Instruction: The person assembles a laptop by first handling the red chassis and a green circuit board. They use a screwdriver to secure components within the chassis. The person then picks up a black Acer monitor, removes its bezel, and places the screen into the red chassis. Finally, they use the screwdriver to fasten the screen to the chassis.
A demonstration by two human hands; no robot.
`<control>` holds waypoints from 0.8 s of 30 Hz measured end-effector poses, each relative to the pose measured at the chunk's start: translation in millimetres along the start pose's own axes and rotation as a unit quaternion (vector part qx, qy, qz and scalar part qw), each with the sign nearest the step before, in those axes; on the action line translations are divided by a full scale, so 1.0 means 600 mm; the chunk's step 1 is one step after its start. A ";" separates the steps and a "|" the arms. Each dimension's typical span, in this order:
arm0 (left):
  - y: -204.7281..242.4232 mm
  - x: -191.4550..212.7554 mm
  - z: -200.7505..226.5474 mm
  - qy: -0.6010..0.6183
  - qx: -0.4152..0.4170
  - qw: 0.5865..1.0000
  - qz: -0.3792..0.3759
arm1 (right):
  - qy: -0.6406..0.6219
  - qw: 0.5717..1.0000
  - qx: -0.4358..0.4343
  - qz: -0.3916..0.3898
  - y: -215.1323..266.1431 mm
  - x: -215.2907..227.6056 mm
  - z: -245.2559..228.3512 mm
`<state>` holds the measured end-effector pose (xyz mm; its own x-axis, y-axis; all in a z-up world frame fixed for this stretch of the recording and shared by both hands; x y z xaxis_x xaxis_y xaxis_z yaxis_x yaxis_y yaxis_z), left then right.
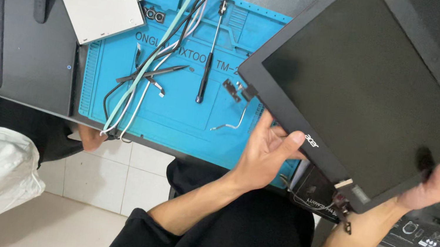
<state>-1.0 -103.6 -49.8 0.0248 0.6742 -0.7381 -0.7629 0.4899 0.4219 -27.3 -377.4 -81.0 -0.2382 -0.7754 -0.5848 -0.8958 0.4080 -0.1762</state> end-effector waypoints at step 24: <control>0.040 0.096 0.195 -0.792 -0.219 0.491 0.288 | -0.010 0.987 -0.033 0.156 -0.068 -0.017 0.018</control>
<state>58.1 11.7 -20.6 -0.0705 0.3842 0.9206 -0.9954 0.0331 -0.0901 15.7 -381.0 -76.7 -0.4990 -0.6071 -0.6184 -0.8032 0.5920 0.0669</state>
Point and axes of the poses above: each hand's wrist, its own y-axis away from the middle knuckle, its own x-axis out of the back of the hand, z = x × y, the point moved 10 cm from there along -y, towards the middle knuckle, and after that the axes turned 15 degrees about x, right-handed, at the moved point
